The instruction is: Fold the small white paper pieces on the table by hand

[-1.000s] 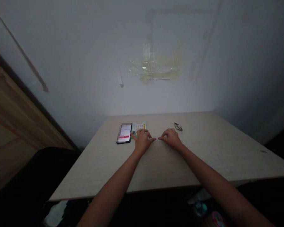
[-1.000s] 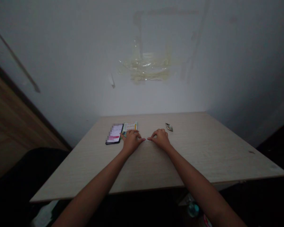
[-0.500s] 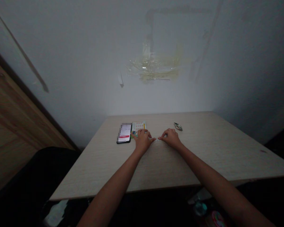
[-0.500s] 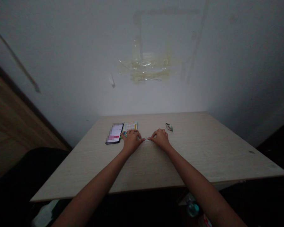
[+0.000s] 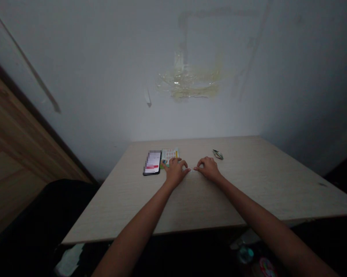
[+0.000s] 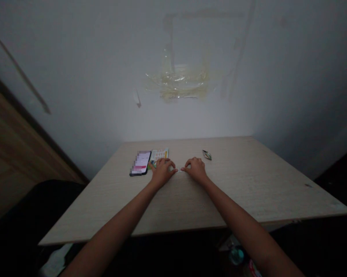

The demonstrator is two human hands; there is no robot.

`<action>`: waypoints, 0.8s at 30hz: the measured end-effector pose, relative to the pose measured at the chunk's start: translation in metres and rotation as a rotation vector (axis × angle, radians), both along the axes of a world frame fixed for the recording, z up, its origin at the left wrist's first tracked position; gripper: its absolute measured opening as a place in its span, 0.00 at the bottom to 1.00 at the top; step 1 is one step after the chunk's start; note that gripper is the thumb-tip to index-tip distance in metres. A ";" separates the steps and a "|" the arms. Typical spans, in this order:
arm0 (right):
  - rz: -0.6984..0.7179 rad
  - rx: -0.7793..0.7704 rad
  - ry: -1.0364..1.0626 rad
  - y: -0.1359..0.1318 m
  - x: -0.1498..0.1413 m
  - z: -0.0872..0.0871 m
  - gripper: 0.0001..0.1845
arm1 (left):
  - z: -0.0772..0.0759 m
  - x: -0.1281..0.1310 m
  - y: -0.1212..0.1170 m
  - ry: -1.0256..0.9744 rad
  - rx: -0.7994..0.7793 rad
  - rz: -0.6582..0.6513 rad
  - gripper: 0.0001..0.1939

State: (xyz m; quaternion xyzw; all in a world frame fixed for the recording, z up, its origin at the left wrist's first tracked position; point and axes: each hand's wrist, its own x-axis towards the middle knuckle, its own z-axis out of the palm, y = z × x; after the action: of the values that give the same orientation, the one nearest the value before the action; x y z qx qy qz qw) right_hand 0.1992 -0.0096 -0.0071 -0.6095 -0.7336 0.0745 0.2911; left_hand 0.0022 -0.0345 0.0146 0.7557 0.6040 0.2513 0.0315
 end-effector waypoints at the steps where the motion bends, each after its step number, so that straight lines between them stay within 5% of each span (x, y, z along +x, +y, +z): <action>1: 0.019 0.019 0.014 -0.001 0.000 0.000 0.13 | -0.001 0.000 0.000 -0.008 -0.003 -0.009 0.09; 8: 0.256 0.136 0.082 -0.009 -0.002 0.005 0.06 | 0.001 0.000 -0.002 -0.005 -0.003 -0.022 0.06; 24: 0.154 0.063 -0.043 0.002 -0.001 0.006 0.09 | 0.004 0.000 -0.005 -0.068 -0.059 -0.098 0.11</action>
State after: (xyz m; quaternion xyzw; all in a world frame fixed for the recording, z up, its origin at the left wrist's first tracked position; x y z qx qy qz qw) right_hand 0.1983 -0.0078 -0.0015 -0.5435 -0.7863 0.0603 0.2876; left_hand 0.0022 -0.0398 0.0188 0.7741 0.5720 0.2572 0.0866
